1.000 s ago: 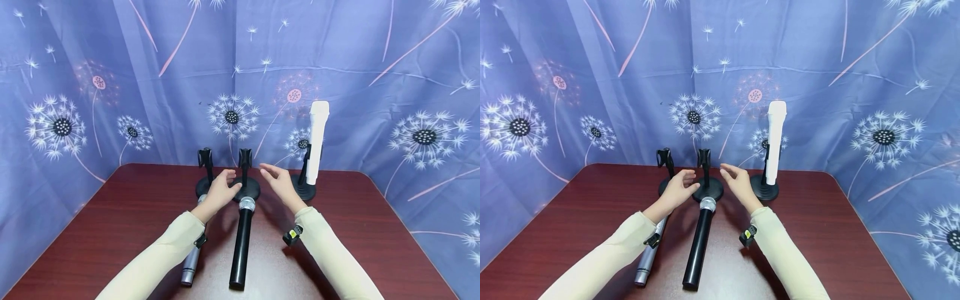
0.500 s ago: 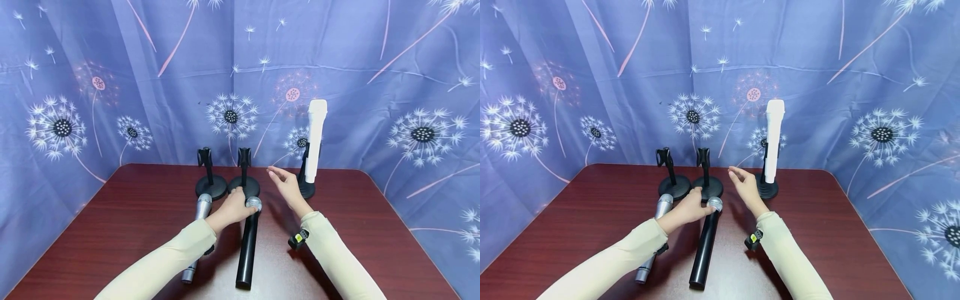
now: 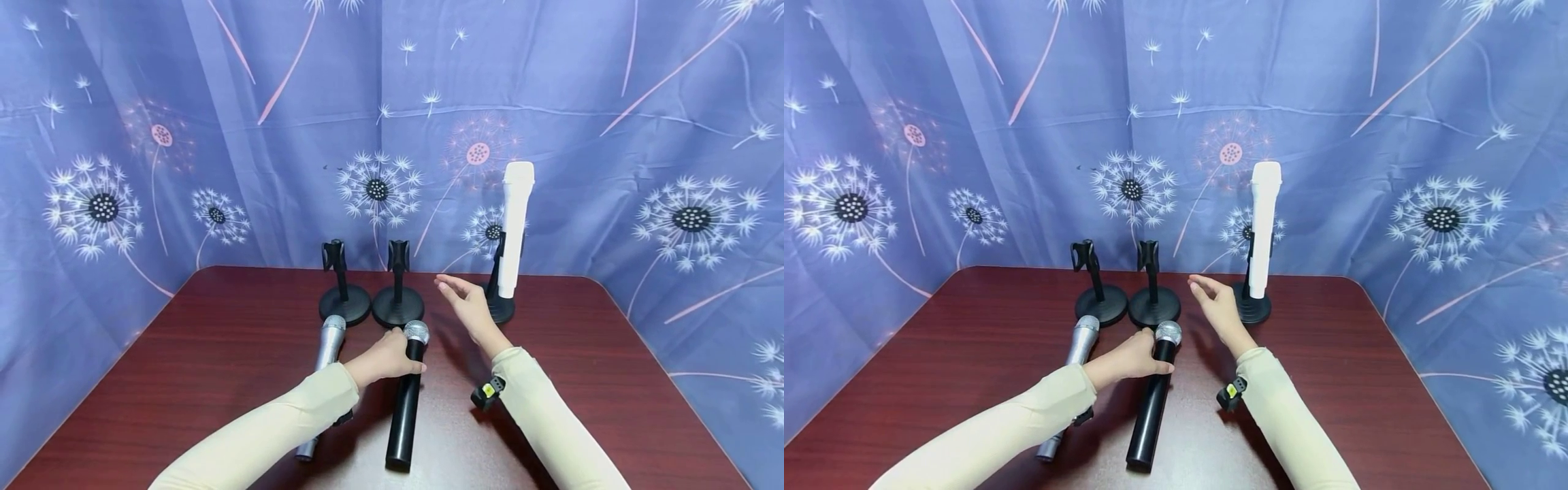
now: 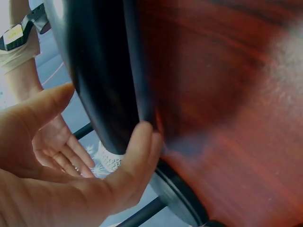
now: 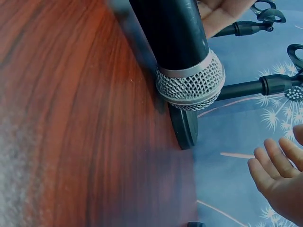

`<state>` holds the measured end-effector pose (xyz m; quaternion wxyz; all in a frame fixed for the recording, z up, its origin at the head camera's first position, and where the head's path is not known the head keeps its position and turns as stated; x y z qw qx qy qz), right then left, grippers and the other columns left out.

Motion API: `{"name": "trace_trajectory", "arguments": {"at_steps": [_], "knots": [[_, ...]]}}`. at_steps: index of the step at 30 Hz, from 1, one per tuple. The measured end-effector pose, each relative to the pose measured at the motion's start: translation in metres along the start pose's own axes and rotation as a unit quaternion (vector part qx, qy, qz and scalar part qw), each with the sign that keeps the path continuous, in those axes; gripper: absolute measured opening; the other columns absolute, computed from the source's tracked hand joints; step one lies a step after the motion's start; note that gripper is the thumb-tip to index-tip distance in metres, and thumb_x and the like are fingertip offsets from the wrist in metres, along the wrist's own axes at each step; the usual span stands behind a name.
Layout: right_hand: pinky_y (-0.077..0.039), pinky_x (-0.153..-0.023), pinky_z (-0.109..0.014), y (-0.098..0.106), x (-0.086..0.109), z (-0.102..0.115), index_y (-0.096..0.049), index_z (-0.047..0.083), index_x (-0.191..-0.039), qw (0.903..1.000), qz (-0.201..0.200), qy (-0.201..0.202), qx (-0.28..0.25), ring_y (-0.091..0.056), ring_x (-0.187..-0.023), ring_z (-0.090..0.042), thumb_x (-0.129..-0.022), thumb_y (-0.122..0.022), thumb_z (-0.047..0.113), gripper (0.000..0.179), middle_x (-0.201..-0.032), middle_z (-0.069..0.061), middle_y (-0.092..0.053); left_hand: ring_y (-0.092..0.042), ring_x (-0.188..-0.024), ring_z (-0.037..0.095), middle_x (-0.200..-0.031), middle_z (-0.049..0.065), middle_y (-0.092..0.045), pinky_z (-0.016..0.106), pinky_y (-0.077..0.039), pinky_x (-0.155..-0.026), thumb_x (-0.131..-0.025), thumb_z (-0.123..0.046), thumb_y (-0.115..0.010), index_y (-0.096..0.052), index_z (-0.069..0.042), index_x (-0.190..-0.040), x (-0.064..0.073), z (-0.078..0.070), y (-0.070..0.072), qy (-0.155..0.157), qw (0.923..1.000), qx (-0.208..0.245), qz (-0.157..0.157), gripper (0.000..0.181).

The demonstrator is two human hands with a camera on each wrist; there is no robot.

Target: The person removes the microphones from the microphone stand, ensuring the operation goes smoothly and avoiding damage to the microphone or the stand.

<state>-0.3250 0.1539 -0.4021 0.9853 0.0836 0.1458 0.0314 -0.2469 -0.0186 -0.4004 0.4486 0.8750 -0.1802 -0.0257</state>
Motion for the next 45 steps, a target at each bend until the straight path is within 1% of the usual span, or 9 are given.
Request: {"name": "trace_trajectory", "arguments": {"at_steps": [3,6,11,15,21,26,29,41,45], "knots": [[-0.047,-0.09,-0.018,-0.001,0.001,-0.001,-0.058,-0.004,-0.128,0.9999,0.009,-0.006,-0.013,-0.056,-0.118,-0.033,-0.098,-0.057,0.015,0.035,-0.123,-0.024,-0.061,-0.055,-0.085,0.025,-0.099,0.019,-0.056,0.039,-0.049,-0.081,-0.077,-0.023,-0.081,-0.054,0.015,-0.11,0.0,0.003,-0.003,0.008,0.9999,0.009,0.006,0.057],[-0.049,-0.09,-0.021,-0.002,0.001,-0.001,-0.058,-0.004,-0.128,0.9994,0.016,-0.016,-0.027,-0.059,-0.115,-0.029,-0.098,-0.057,0.013,0.035,-0.124,-0.027,-0.059,-0.058,-0.071,0.021,-0.086,0.014,-0.057,0.034,-0.053,-0.068,-0.076,-0.018,-0.081,-0.055,0.011,-0.1,0.0,0.006,-0.004,0.015,0.9993,0.035,0.007,0.045],[-0.05,-0.089,-0.023,-0.005,0.002,-0.002,-0.055,-0.008,-0.13,0.9978,0.03,-0.03,-0.051,-0.058,-0.115,-0.032,-0.098,-0.056,0.01,0.036,-0.125,-0.03,-0.057,-0.061,-0.056,0.021,-0.078,0.012,-0.054,0.031,-0.054,-0.048,-0.075,-0.005,-0.079,-0.052,0.007,-0.091,0.002,0.01,-0.006,0.033,0.9902,0.135,0.018,0.033],[-0.048,-0.095,-0.032,-0.008,0.005,-0.004,-0.053,-0.008,-0.131,0.9959,0.044,-0.044,-0.066,-0.055,-0.117,-0.035,-0.098,-0.055,0.009,0.037,-0.127,-0.031,-0.054,-0.063,-0.06,0.023,-0.079,0.012,-0.054,0.033,-0.055,-0.048,-0.075,0.001,-0.077,-0.055,0.008,-0.087,0.003,0.011,-0.005,0.039,0.9824,0.18,0.028,0.027],[-0.043,-0.101,-0.044,-0.012,0.007,-0.005,-0.052,-0.007,-0.132,0.9946,0.055,-0.055,-0.069,-0.059,-0.111,-0.023,-0.099,-0.054,0.01,0.037,-0.13,-0.033,-0.051,-0.065,-0.061,0.025,-0.078,0.012,-0.056,0.034,-0.056,-0.05,-0.076,0.002,-0.075,-0.056,0.007,-0.085,0.006,0.014,-0.005,0.063,0.9759,0.205,0.038,0.022],[-0.042,-0.1,-0.045,-0.014,0.008,-0.007,-0.051,-0.009,-0.133,0.9944,0.056,-0.061,-0.066,-0.056,-0.116,-0.033,-0.099,-0.054,0.009,0.038,-0.13,-0.033,-0.051,-0.065,-0.063,0.025,-0.081,0.012,-0.056,0.034,-0.057,-0.053,-0.077,0.001,-0.075,-0.055,0.007,-0.087,0.009,0.018,-0.001,0.077,0.9739,0.21,0.039,0.023],[-0.043,-0.1,-0.044,-0.015,0.008,-0.008,-0.051,-0.009,-0.132,0.9941,0.055,-0.063,-0.068,-0.054,-0.118,-0.036,-0.099,-0.054,0.009,0.038,-0.13,-0.032,-0.052,-0.065,-0.063,0.024,-0.08,0.012,-0.057,0.033,-0.057,-0.053,-0.077,0.001,-0.074,-0.055,0.007,-0.086,0.01,0.021,0.002,0.074,0.9755,0.204,0.032,0.022],[-0.04,-0.101,-0.05,-0.02,0.007,-0.008,-0.05,-0.01,-0.132,0.9936,0.059,-0.065,-0.07,-0.051,-0.119,-0.043,-0.098,-0.054,0.007,0.038,-0.126,-0.03,-0.056,-0.06,-0.059,0.018,-0.077,0.01,-0.057,0.033,-0.056,-0.051,-0.078,-0.003,-0.075,-0.057,0.005,-0.082,0.018,0.039,0.021,0.075,0.9841,0.161,0.01,0.02],[-0.04,-0.101,-0.05,-0.022,0.007,-0.007,-0.049,-0.012,-0.132,0.9935,0.06,-0.065,-0.072,-0.054,-0.117,-0.04,-0.097,-0.055,0.006,0.039,-0.126,-0.03,-0.056,-0.058,-0.057,0.017,-0.075,0.009,-0.056,0.033,-0.056,-0.051,-0.078,-0.003,-0.075,-0.056,0.003,-0.079,0.022,0.046,0.025,0.082,0.9856,0.148,0.0,0.02]]}}
Point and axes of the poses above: each hand's wrist, its own x-axis away from the middle knuckle, its own y-axis out of the back of the hand, z = x × y, the point moved 3 cm from there along -x, towards the middle knuckle
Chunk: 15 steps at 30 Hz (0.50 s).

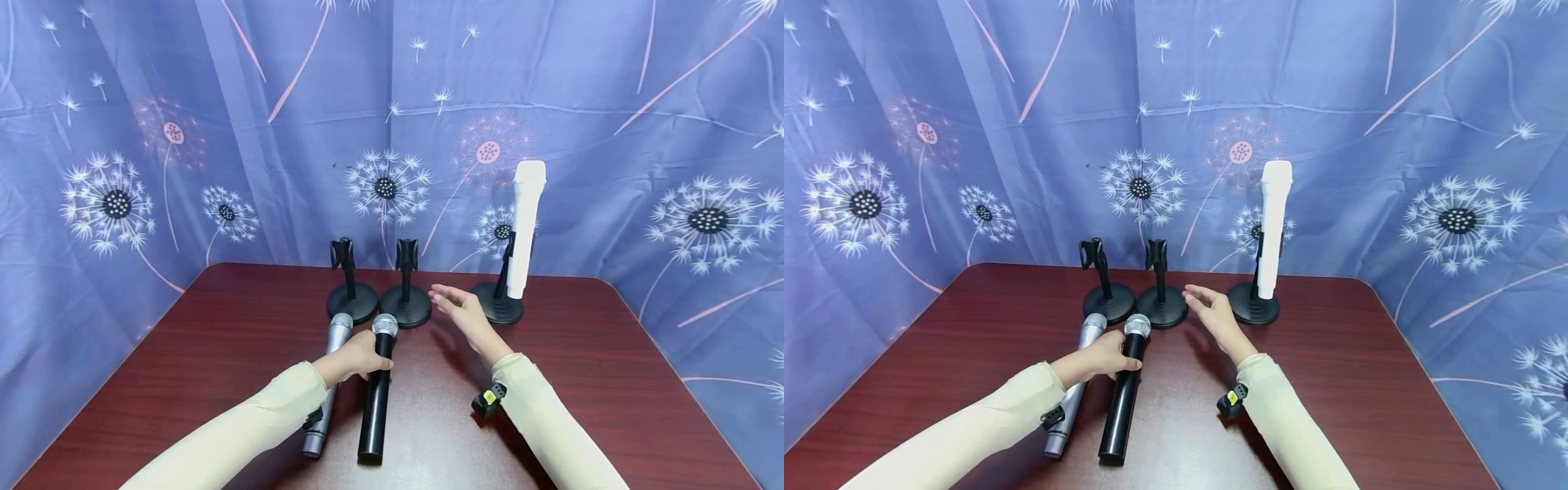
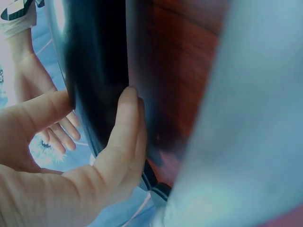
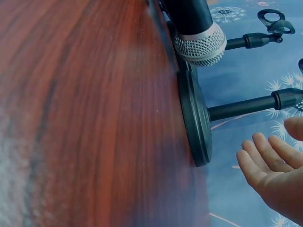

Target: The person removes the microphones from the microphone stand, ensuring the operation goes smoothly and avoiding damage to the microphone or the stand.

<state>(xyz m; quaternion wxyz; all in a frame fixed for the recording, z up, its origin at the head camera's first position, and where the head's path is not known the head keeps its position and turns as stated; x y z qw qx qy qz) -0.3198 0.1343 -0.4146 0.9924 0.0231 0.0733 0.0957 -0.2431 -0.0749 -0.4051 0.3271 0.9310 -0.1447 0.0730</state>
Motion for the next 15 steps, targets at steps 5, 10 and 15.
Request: {"name": "trace_trajectory", "arguments": {"at_steps": [5,10,15], "knots": [[-0.039,-0.101,-0.05,-0.001,0.0002,-0.0007,-0.049,-0.012,-0.132,1.0,0.002,-0.002,-0.001,-0.054,-0.117,-0.038,-0.098,-0.055,0.006,0.039,-0.127,-0.031,-0.055,-0.059,-0.057,0.018,-0.075,0.01,-0.055,0.032,-0.055,-0.05,-0.079,-0.003,-0.074,-0.054,0.003,-0.079,0.0037,0.0047,0.0051,0.008,0.9998,-0.016,-0.012,0.021],[-0.04,-0.1,-0.052,-0.0023,0.0005,-0.0018,-0.049,-0.012,-0.132,1.0,0.009,0.0,0.001,-0.051,-0.119,-0.043,-0.098,-0.054,0.008,0.04,-0.127,-0.033,-0.053,-0.061,-0.057,0.02,-0.076,0.011,-0.056,0.032,-0.055,-0.049,-0.079,-0.003,-0.074,-0.055,0.004,-0.08,0.0049,0.0081,0.0068,0.006,0.999,-0.042,-0.015,0.021],[-0.039,-0.1,-0.055,-0.0046,0.0019,-0.0014,-0.048,-0.014,-0.131,0.9998,0.017,0.009,-0.004,-0.05,-0.119,-0.046,-0.098,-0.053,0.004,0.039,-0.126,-0.034,-0.053,-0.061,-0.053,0.02,-0.076,0.011,-0.055,0.029,-0.054,-0.047,-0.079,-0.004,-0.074,-0.055,0.004,-0.078,0.0063,0.0054,0.0079,-0.011,0.9963,-0.083,-0.019,0.02]]}}
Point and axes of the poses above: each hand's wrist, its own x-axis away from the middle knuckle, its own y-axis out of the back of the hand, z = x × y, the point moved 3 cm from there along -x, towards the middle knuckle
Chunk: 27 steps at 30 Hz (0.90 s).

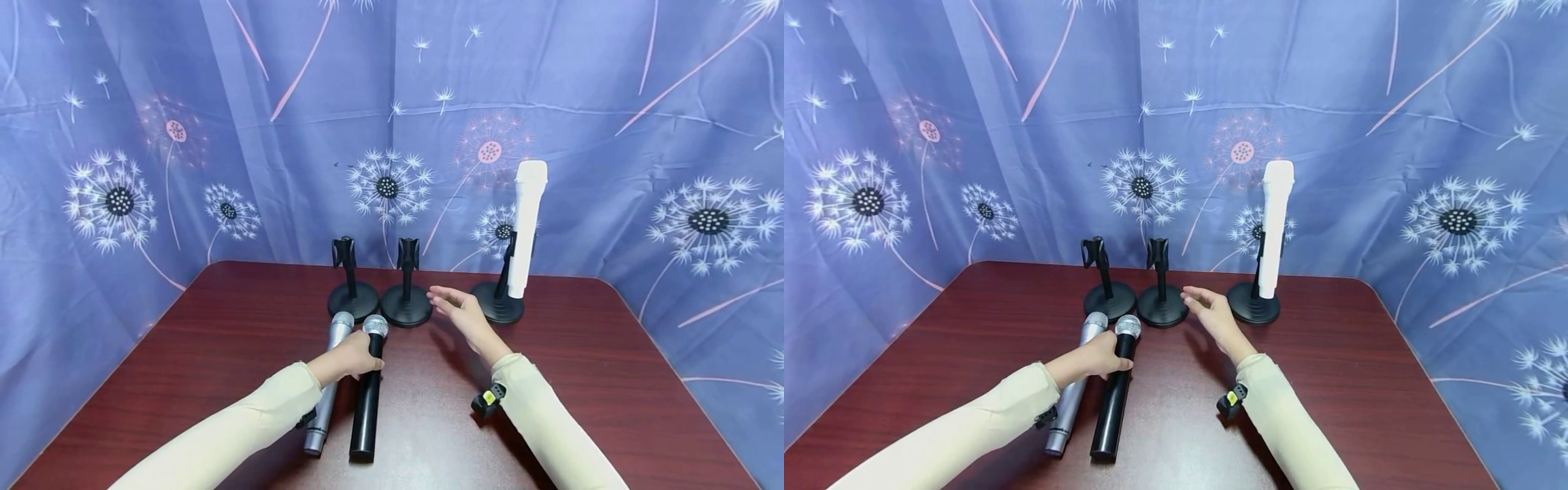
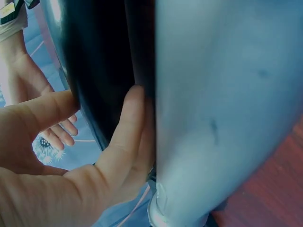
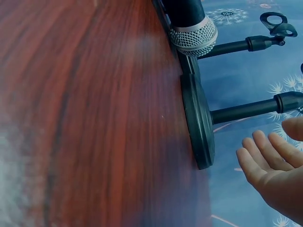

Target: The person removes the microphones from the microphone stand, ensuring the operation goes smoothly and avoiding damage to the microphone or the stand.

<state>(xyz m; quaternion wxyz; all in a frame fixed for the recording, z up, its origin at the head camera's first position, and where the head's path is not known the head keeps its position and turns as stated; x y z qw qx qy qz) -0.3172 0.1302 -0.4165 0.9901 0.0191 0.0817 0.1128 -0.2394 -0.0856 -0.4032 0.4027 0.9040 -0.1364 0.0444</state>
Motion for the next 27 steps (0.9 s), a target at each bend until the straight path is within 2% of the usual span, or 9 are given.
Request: {"name": "trace_trajectory", "arguments": {"at_steps": [5,8,11,15,19,24,27], "knots": [[-0.04,-0.099,-0.055,0.001,0.001,0.0,-0.047,-0.014,-0.131,1.0,0.008,0.0,0.0,-0.053,-0.116,-0.045,-0.098,-0.051,0.002,0.037,-0.126,-0.037,-0.051,-0.06,-0.048,0.021,-0.074,0.012,-0.056,0.027,-0.052,-0.045,-0.079,-0.006,-0.073,-0.058,0.004,-0.075,-0.001,-0.003,0.002,-0.029,0.9972,-0.069,-0.007,0.019],[-0.041,-0.098,-0.055,0.003,0.002,-0.001,-0.046,-0.015,-0.131,0.9999,0.014,-0.003,0.001,-0.055,-0.113,-0.044,-0.098,-0.051,0.001,0.037,-0.126,-0.039,-0.05,-0.064,-0.064,0.028,-0.082,0.018,-0.06,0.034,-0.055,-0.061,-0.078,-0.009,-0.074,-0.062,0.008,-0.08,0.0,-0.005,0.003,-0.056,0.9915,-0.116,-0.016,0.02],[-0.042,-0.096,-0.055,0.006,0.004,0.0,-0.045,-0.016,-0.13,0.9997,0.021,0.0,0.01,-0.057,-0.11,-0.044,-0.098,-0.051,0.002,0.037,-0.124,-0.039,-0.051,-0.063,-0.084,0.036,-0.096,0.026,-0.06,0.043,-0.053,-0.079,-0.078,-0.011,-0.074,-0.063,0.014,-0.089,0.002,-0.008,0.004,-0.075,0.9849,-0.153,-0.029,0.029],[-0.043,-0.095,-0.055,0.009,0.005,0.001,-0.048,-0.015,-0.128,0.9991,0.027,0.003,0.034,-0.059,-0.108,-0.041,-0.098,-0.051,0.003,0.035,-0.122,-0.039,-0.053,-0.06,-0.097,0.043,-0.109,0.035,-0.055,0.047,-0.05,-0.088,-0.078,-0.012,-0.075,-0.055,0.023,-0.105,0.004,-0.01,0.004,-0.071,0.9821,-0.169,-0.043,0.048],[-0.046,-0.094,-0.053,0.013,0.006,0.0,-0.05,-0.015,-0.126,0.9976,0.026,0.005,0.064,-0.059,-0.107,-0.04,-0.098,-0.052,0.004,0.034,-0.12,-0.038,-0.054,-0.059,-0.099,0.045,-0.109,0.037,-0.054,0.046,-0.05,-0.088,-0.078,-0.012,-0.076,-0.047,0.025,-0.113,0.007,-0.01,0.004,-0.066,0.9788,-0.184,-0.06,0.059],[-0.047,-0.094,-0.05,0.02,0.009,-0.002,-0.05,-0.016,-0.126,0.9962,0.025,0.001,0.084,-0.056,-0.111,-0.045,-0.098,-0.053,0.005,0.035,-0.121,-0.037,-0.055,-0.058,-0.094,0.04,-0.099,0.027,-0.055,0.043,-0.052,-0.081,-0.078,-0.012,-0.077,-0.057,0.018,-0.099,0.01,-0.012,0.005,-0.075,0.9744,-0.2,-0.068,0.042],[-0.047,-0.094,-0.049,0.025,0.012,-0.004,-0.05,-0.016,-0.125,0.995,0.031,-0.007,0.094,-0.055,-0.112,-0.044,-0.098,-0.053,0.006,0.035,-0.122,-0.036,-0.055,-0.057,-0.092,0.038,-0.097,0.025,-0.055,0.041,-0.053,-0.078,-0.077,-0.012,-0.078,-0.057,0.016,-0.098,0.011,-0.013,0.006,-0.079,0.9718,-0.211,-0.07,0.041]]}}
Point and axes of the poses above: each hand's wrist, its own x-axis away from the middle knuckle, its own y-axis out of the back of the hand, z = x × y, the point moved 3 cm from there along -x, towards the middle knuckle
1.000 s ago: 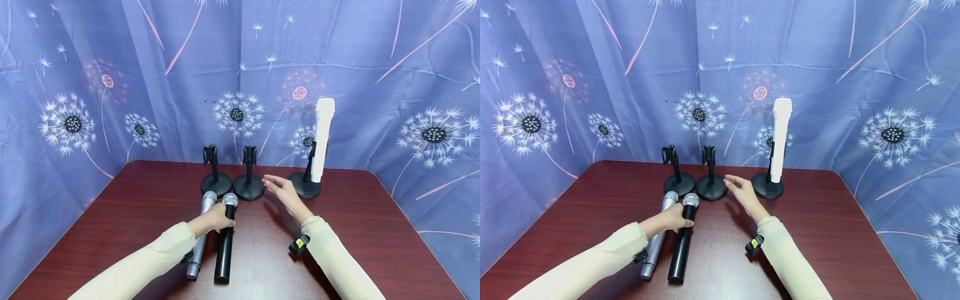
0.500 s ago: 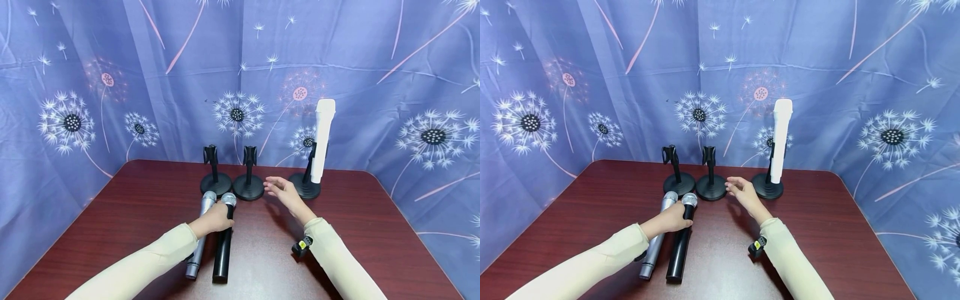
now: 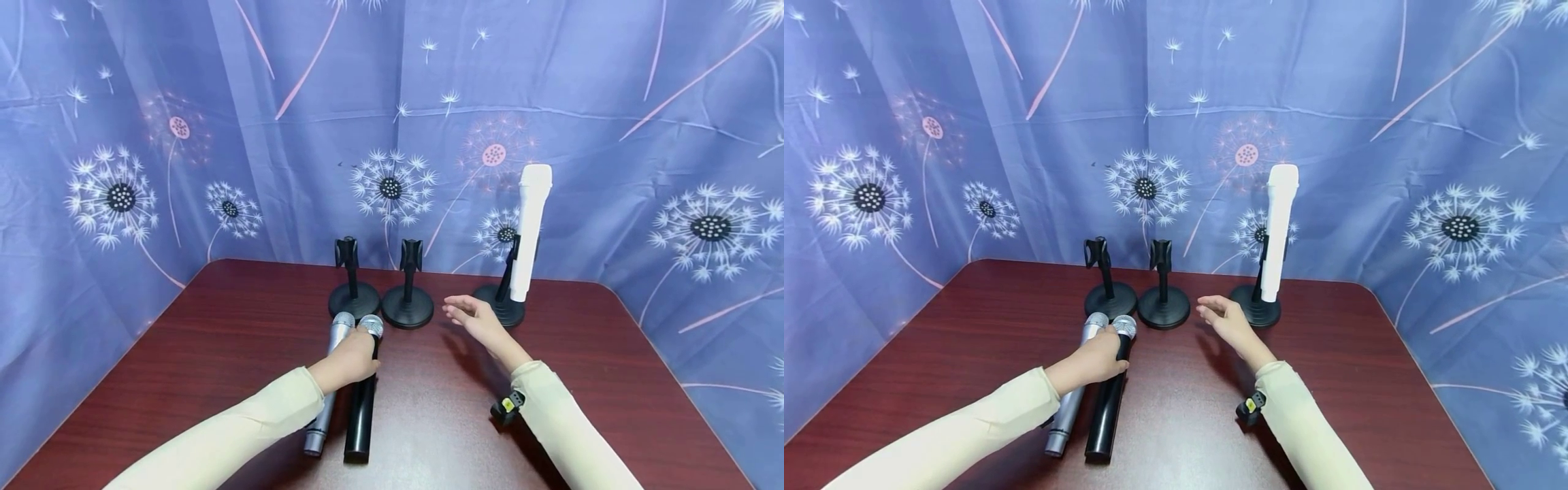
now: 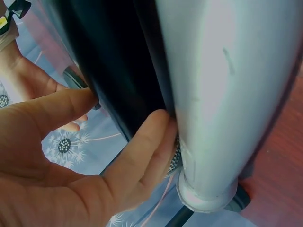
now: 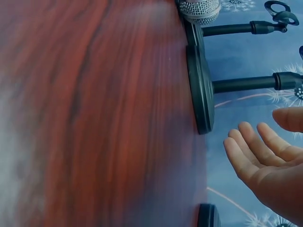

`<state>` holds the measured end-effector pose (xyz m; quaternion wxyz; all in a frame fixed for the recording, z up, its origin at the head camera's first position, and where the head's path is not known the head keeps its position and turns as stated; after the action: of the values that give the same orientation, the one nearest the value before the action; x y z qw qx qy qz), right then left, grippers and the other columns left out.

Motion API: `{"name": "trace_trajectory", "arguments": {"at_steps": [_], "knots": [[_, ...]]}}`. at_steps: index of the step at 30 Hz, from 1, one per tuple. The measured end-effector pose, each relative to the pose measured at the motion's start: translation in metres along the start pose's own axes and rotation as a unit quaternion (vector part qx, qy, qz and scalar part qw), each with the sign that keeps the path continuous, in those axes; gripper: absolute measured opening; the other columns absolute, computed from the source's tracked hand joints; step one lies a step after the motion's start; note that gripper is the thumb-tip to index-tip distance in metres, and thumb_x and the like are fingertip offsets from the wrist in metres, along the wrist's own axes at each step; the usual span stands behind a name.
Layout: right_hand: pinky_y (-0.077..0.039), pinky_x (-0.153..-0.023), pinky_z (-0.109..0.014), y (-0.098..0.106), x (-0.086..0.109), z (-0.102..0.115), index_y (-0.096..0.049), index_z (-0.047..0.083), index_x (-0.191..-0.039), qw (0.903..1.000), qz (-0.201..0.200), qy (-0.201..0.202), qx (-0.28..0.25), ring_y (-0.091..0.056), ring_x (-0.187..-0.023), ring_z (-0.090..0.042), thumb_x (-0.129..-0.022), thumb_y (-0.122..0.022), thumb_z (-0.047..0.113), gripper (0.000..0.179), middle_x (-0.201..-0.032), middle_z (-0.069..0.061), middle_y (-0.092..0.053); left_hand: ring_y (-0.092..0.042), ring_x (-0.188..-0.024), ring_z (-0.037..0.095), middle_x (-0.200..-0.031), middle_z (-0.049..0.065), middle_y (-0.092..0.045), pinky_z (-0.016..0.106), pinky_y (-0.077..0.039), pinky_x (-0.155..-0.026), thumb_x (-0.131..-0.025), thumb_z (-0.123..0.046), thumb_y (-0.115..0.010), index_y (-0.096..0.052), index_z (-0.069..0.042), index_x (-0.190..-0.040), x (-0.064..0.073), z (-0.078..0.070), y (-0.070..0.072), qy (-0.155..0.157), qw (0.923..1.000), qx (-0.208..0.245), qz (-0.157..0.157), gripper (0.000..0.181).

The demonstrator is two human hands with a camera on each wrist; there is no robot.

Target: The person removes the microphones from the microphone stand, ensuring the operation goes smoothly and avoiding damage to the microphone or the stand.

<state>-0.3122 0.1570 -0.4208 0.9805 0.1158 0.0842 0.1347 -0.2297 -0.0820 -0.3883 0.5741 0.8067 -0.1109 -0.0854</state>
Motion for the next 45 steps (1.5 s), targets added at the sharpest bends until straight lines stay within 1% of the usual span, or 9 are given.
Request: {"name": "trace_trajectory", "arguments": {"at_steps": [5,8,14,21,26,32,34,40,45], "knots": [[-0.048,-0.094,-0.046,0.01,0.006,-0.004,-0.05,-0.016,-0.126,0.9996,0.012,-0.019,0.015,-0.056,-0.112,-0.041,-0.099,-0.052,0.009,0.036,-0.122,-0.035,-0.055,-0.057,-0.092,0.037,-0.099,0.027,-0.055,0.04,-0.054,-0.077,-0.076,-0.012,-0.08,-0.052,0.019,-0.106,0.0,0.0,-0.001,0.0,1.0,-0.004,0.004,0.052],[-0.048,-0.094,-0.044,0.014,0.008,-0.004,-0.05,-0.016,-0.127,0.9993,0.016,-0.028,0.017,-0.056,-0.113,-0.04,-0.1,-0.052,0.01,0.037,-0.122,-0.034,-0.055,-0.057,-0.092,0.037,-0.098,0.027,-0.054,0.04,-0.054,-0.078,-0.074,-0.011,-0.081,-0.051,0.019,-0.108,-0.001,0.001,-0.002,0.002,0.9999,-0.012,0.001,0.054],[-0.048,-0.095,-0.043,0.018,0.011,-0.003,-0.049,-0.016,-0.127,0.9989,0.02,-0.037,0.018,-0.056,-0.114,-0.04,-0.1,-0.052,0.012,0.039,-0.123,-0.033,-0.055,-0.058,-0.089,0.036,-0.092,0.024,-0.052,0.04,-0.054,-0.077,-0.074,-0.01,-0.081,-0.051,0.017,-0.106,-0.003,0.002,-0.002,0.011,0.9996,-0.025,-0.011,0.051],[-0.05,-0.092,-0.039,0.023,0.013,-0.008,-0.049,-0.016,-0.127,0.9986,0.021,-0.046,0.018,-0.058,-0.111,-0.035,-0.099,-0.053,0.011,0.038,-0.121,-0.032,-0.057,-0.06,-0.083,0.036,-0.089,0.024,-0.051,0.041,-0.054,-0.075,-0.073,-0.008,-0.08,-0.049,0.018,-0.106,-0.001,0.003,-0.002,0.01,0.9992,-0.03,-0.023,0.053],[-0.05,-0.092,-0.039,0.029,0.015,-0.011,-0.049,-0.016,-0.128,0.9983,0.024,-0.05,0.017,-0.058,-0.112,-0.036,-0.099,-0.053,0.012,0.04,-0.123,-0.033,-0.055,-0.061,-0.078,0.038,-0.089,0.025,-0.052,0.043,-0.054,-0.073,-0.073,-0.008,-0.08,-0.049,0.019,-0.107,0.0,0.004,0.001,0.008,0.9991,-0.031,-0.03,0.053],[-0.051,-0.091,-0.036,0.043,0.017,-0.014,-0.048,-0.017,-0.129,0.9982,0.026,-0.048,0.025,-0.059,-0.111,-0.034,-0.1,-0.052,0.012,0.04,-0.125,-0.035,-0.053,-0.06,-0.085,0.039,-0.093,0.025,-0.054,0.045,-0.052,-0.079,-0.073,-0.011,-0.081,-0.05,0.017,-0.107,-0.001,0.003,0.007,0.006,0.9989,-0.035,-0.031,0.054],[-0.052,-0.09,-0.034,0.05,0.017,-0.014,-0.047,-0.017,-0.129,0.9979,0.023,-0.053,0.029,-0.061,-0.108,-0.03,-0.101,-0.051,0.013,0.041,-0.124,-0.034,-0.054,-0.059,-0.089,0.04,-0.094,0.025,-0.054,0.046,-0.051,-0.082,-0.074,-0.012,-0.081,-0.05,0.017,-0.108,-0.002,0.003,0.01,0.009,0.999,-0.031,-0.031,0.054],[-0.052,-0.089,-0.033,0.074,0.019,-0.019,-0.044,-0.02,-0.13,0.9971,0.002,-0.069,0.03,-0.065,-0.098,-0.014,-0.101,-0.05,0.012,0.044,-0.122,-0.034,-0.054,-0.057,-0.097,0.042,-0.095,0.028,-0.055,0.046,-0.048,-0.09,-0.076,-0.014,-0.08,-0.051,0.017,-0.106,-0.005,0.007,0.023,-0.005,0.9983,-0.032,-0.048,0.052],[-0.053,-0.086,-0.03,0.095,0.017,-0.024,-0.039,-0.023,-0.13,0.9975,-0.018,-0.068,0.013,-0.065,-0.092,-0.006,-0.1,-0.049,0.006,0.043,-0.126,-0.036,-0.051,-0.059,-0.101,0.043,-0.105,0.032,-0.054,0.047,-0.048,-0.09,-0.08,-0.014,-0.076,-0.046,0.019,-0.118,-0.007,0.013,0.031,0.015,0.9987,0.019,-0.045,0.059]]}}
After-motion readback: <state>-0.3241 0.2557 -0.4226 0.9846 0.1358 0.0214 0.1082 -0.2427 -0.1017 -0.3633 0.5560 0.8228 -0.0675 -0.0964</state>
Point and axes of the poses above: each hand's wrist, its own x-axis away from the middle knuckle, its own y-axis out of the back of the hand, z = x × y, the point moved 3 cm from there along -x, towards the middle knuckle
